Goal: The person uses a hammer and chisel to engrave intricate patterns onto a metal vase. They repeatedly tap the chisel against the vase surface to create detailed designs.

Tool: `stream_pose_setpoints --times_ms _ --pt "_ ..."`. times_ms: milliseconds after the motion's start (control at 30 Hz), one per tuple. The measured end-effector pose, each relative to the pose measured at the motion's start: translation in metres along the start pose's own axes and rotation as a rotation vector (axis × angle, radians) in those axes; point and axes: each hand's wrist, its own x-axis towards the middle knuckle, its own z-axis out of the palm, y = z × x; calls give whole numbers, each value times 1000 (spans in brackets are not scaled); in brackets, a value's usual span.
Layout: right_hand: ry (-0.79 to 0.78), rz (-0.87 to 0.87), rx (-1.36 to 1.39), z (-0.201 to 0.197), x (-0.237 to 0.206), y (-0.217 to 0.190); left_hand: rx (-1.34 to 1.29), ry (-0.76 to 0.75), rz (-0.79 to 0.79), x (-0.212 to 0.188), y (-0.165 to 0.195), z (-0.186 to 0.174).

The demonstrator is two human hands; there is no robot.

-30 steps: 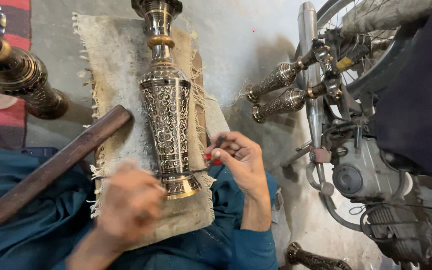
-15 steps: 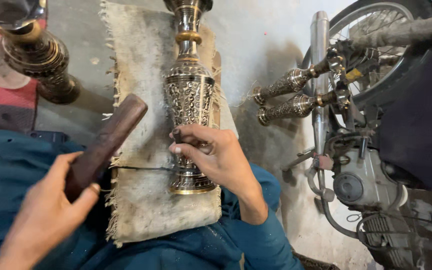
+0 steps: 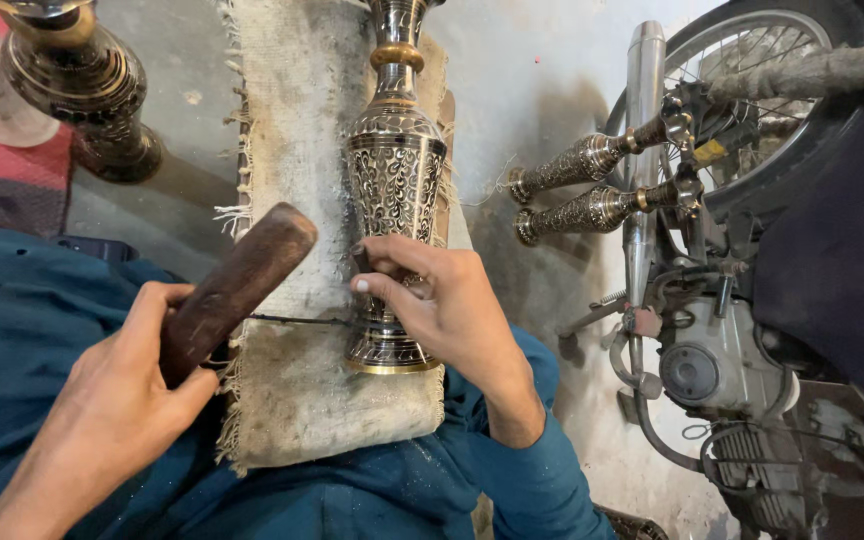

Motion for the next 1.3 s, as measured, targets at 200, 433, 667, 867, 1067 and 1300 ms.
stream_pose_setpoints --times_ms 200,433,667,867,1067,1300 --pt "-3 25 5 1 -1 2 -13 2 56 -1 9 -7" --pt "-8 25 29 2 -1 1 -15 25 94 -2 16 -13" --pt "-30 23 20 1 -2 1 140 259 487 4 10 -14" --pt "-38 37 24 1 -2 1 209 252 456 9 11 -16" --pt "-34 41 106 1 -3 1 105 211 375 9 13 -13" --pt "-49 34 79 -1 -3 1 88 178 232 13 14 -13"
